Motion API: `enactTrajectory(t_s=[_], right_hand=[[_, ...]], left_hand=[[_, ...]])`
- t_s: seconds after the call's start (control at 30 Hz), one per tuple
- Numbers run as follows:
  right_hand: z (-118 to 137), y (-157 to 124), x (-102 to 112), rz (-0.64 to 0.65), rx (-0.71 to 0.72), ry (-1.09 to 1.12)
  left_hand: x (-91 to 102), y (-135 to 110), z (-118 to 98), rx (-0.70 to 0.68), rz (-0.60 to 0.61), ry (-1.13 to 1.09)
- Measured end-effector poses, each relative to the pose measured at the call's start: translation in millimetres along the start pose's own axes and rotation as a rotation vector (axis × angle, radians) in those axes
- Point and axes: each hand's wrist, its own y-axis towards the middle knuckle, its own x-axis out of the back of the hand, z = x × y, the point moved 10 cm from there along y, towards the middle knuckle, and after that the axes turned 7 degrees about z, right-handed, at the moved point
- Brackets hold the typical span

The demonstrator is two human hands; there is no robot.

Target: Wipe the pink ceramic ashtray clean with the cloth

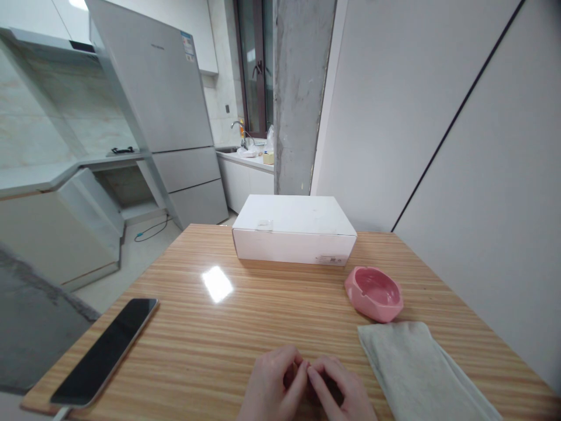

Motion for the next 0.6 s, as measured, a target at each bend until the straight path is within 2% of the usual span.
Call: enactTrajectory(t_s=[0.17,0.4,0.6], right_hand=[[0.6,-0.7,3.6,-0.032,-0.003,-0.007],[-0.6,1.3,-1.4,0.053,-0.005,-0.023],[2.0,-0.3,3.7,-0.001,0.022,0.009]], left_hand=[[0.7,-0.2,-1.6,0.007,0.001,0.003],[0.8,-0.4,-1.8,0.004,0.001,0.003],[2.4,-0.7,-4.7,-0.012,-0.011,0.015]])
